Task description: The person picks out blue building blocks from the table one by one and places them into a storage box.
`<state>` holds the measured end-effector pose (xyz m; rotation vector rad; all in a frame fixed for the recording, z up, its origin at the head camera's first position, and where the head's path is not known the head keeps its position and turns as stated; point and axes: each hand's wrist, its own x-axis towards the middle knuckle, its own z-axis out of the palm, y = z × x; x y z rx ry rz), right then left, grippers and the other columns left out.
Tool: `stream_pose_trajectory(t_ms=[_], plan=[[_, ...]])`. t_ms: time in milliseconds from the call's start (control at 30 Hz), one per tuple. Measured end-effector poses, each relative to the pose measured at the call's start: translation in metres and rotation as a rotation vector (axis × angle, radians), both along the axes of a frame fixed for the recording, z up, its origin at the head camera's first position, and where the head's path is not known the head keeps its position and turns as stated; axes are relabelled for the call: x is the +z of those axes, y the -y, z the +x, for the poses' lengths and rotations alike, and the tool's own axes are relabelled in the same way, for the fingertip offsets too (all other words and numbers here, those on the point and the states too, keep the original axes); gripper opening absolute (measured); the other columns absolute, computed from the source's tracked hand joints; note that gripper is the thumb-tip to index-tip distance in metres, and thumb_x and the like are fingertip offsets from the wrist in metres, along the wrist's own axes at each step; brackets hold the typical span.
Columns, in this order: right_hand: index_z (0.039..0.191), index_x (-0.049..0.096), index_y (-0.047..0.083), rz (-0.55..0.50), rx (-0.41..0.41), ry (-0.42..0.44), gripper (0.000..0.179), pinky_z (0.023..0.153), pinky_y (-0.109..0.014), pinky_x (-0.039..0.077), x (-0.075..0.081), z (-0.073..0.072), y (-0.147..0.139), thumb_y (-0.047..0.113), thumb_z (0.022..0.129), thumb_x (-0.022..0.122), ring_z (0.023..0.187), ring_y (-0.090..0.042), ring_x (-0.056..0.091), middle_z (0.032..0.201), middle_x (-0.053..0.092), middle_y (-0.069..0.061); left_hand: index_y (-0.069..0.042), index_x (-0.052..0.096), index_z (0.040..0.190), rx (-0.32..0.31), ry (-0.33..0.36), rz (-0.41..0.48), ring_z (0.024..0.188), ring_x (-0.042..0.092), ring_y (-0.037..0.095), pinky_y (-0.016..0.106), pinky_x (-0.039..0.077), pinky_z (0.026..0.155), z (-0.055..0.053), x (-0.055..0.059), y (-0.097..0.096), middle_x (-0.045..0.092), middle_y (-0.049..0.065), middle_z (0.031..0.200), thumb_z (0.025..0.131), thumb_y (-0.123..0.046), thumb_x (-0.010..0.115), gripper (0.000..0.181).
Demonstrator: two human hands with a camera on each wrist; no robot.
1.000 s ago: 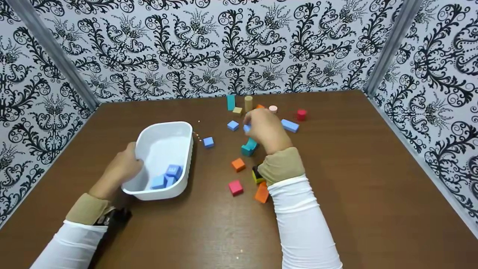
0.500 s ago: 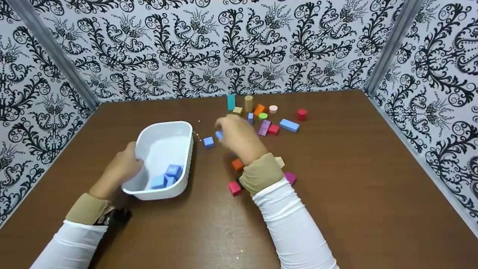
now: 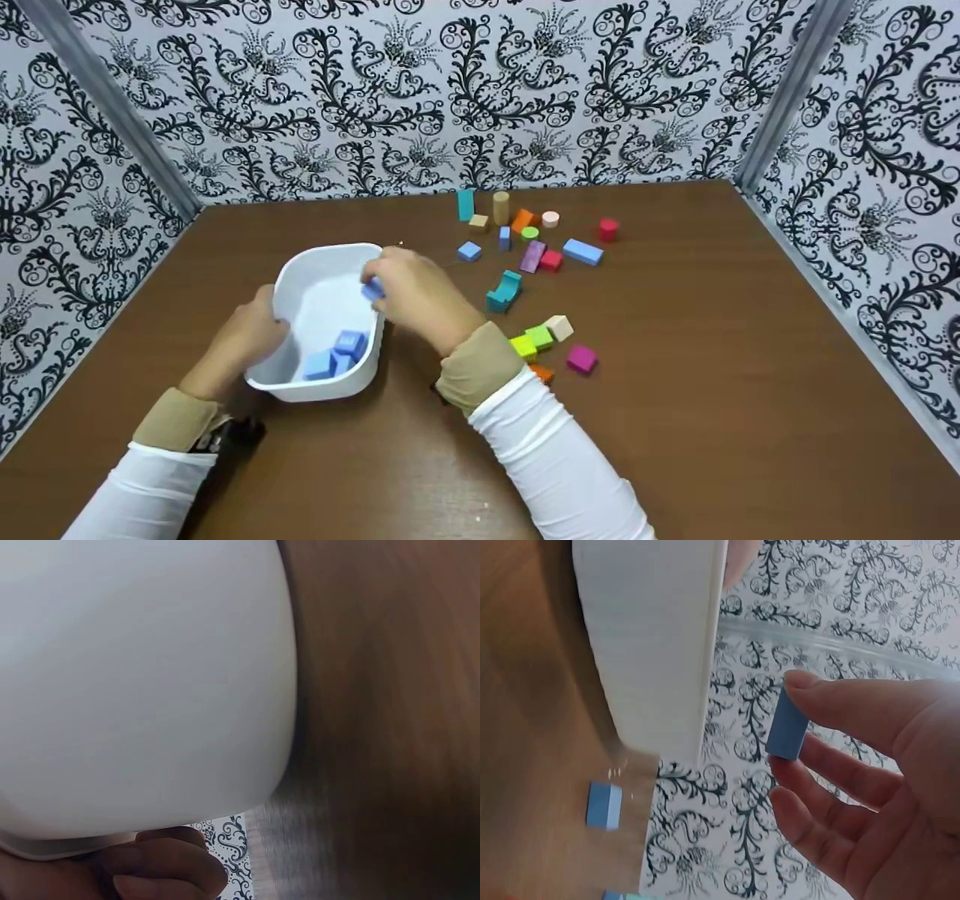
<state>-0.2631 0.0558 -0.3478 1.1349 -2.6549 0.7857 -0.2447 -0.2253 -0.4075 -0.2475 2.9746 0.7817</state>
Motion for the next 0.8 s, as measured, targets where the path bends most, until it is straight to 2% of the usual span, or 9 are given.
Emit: stream_pose_trajectory(t_ms=[200, 400, 600, 800], plan=[[0.118, 0.079, 0.007, -0.002, 0.031, 0.021, 0.026, 0.105, -0.037, 0.052, -0.007, 0.007, 0.035, 0.009, 0.092, 0.083, 0.113, -0.025, 0.068, 0.118, 0.073, -0.008, 0.007, 0.029, 0.158, 0.007, 0.004, -0.011, 0.113, 0.066, 0.046, 0.061, 0.053, 0.092, -0.002, -0.002, 0.002, 0.062, 0.036, 0.134, 0.098, -0.009, 0.047, 0.065], [0.116, 0.079, 0.008, -0.017, 0.082, -0.044, 0.025, 0.102, -0.036, 0.053, -0.026, 0.012, 0.063, 0.008, 0.092, 0.083, 0.111, -0.023, 0.067, 0.116, 0.072, -0.007, 0.008, 0.028, 0.159, 0.008, -0.003, -0.018, 0.113, 0.066, 0.047, 0.061, 0.053, 0.092, -0.004, -0.004, 0.004, 0.062, 0.036, 0.133, 0.098, -0.009, 0.048, 0.066], [0.118, 0.079, 0.008, -0.006, 0.089, -0.096, 0.025, 0.102, -0.035, 0.053, -0.046, 0.015, 0.072, 0.011, 0.093, 0.082, 0.109, -0.023, 0.066, 0.115, 0.072, -0.007, 0.008, 0.029, 0.158, -0.003, -0.018, -0.039, 0.112, 0.068, 0.049, 0.062, 0.054, 0.089, -0.004, -0.005, 0.003, 0.064, 0.037, 0.13, 0.096, -0.008, 0.049, 0.067], [0.119, 0.079, 0.008, 0.003, 0.08, -0.049, 0.025, 0.103, -0.033, 0.053, -0.056, 0.015, 0.073, 0.013, 0.095, 0.081, 0.107, -0.021, 0.066, 0.117, 0.071, -0.007, 0.008, 0.029, 0.158, -0.006, -0.017, -0.039, 0.112, 0.068, 0.049, 0.063, 0.054, 0.09, -0.005, -0.005, 0.002, 0.063, 0.037, 0.131, 0.096, -0.008, 0.048, 0.067]])
